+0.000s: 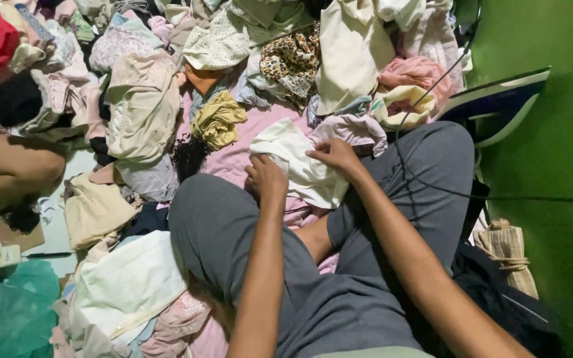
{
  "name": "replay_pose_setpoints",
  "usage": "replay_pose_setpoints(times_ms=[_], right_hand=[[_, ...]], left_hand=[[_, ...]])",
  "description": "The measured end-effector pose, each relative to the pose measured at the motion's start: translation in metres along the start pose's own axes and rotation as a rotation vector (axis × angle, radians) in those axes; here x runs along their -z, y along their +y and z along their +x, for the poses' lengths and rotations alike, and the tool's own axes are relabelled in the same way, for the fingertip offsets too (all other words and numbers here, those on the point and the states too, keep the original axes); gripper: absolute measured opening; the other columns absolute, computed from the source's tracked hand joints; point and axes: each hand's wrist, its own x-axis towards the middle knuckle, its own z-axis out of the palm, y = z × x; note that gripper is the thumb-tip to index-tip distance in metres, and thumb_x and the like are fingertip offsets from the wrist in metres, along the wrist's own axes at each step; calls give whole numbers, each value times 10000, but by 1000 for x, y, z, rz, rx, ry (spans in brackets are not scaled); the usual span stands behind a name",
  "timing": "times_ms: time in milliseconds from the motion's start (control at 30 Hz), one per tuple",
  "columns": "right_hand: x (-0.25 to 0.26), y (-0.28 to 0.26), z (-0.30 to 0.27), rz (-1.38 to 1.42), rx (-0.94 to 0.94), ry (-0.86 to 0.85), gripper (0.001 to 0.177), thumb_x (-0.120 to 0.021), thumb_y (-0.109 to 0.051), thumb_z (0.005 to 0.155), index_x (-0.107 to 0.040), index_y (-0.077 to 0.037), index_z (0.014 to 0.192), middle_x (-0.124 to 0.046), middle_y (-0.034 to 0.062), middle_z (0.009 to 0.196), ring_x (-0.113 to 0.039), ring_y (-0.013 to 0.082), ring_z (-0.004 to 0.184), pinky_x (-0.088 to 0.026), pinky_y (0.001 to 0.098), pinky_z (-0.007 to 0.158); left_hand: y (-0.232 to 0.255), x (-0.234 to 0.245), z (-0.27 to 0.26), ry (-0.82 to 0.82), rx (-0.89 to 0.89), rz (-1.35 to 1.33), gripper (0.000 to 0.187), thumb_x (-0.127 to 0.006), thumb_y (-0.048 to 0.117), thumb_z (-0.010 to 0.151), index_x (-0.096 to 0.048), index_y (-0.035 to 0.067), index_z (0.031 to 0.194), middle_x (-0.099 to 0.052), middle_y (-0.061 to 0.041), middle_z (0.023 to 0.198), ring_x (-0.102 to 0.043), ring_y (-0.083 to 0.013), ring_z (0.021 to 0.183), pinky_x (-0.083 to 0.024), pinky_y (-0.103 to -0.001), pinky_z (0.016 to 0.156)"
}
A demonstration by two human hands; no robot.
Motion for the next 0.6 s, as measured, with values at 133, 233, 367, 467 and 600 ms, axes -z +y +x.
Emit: replay_pose_setpoints(times_ms=[133,233,367,467,600], right_hand=[[-26,48,62,-92,122,31,401,-827,-404,743,-777,-124,1025,-760,123,927,-713,306,975,-542,413,857],[-15,56,60,99,145,66,263,-780,-319,828,-772,-118,997,-747,106,909,-684,248,908,-527,387,848],[22,34,29,753,-52,-79,307,-601,-347,976,-713,-63,1010,-458,-30,455,-515,133,491,-432,230,606],[44,1,7,987,-336,-112,291,-774,-267,777,-683,-49,946,-611,36,679,-627,221,590,-536,383,566],[38,17,3,924,-244,-115,346,-837,-237,786,-703,-24,1023,-740,125,899,-746,253,803,-597,420,676]], left_hand=[[-10,-16,15,30,33,-71,482,-671,130,857,-428,39,1263,-444,-175,1276,-429,-417,1182,-410,-542,1001],[-17,-25,23,-29,42,-124,589,-732,208,841,-394,40,1293,-431,-207,1340,-430,-436,1231,-398,-563,1032],[-28,-51,41,-156,35,-49,624,-735,117,810,-391,7,1318,-434,-190,1328,-434,-419,1226,-405,-545,1018],[-23,-32,31,-190,57,-139,658,-713,101,778,-361,17,1328,-426,-219,1343,-422,-458,1243,-402,-576,1016],[-35,-27,32,-195,69,-202,666,-691,96,754,-367,6,1328,-446,-231,1314,-436,-475,1225,-413,-583,996]])
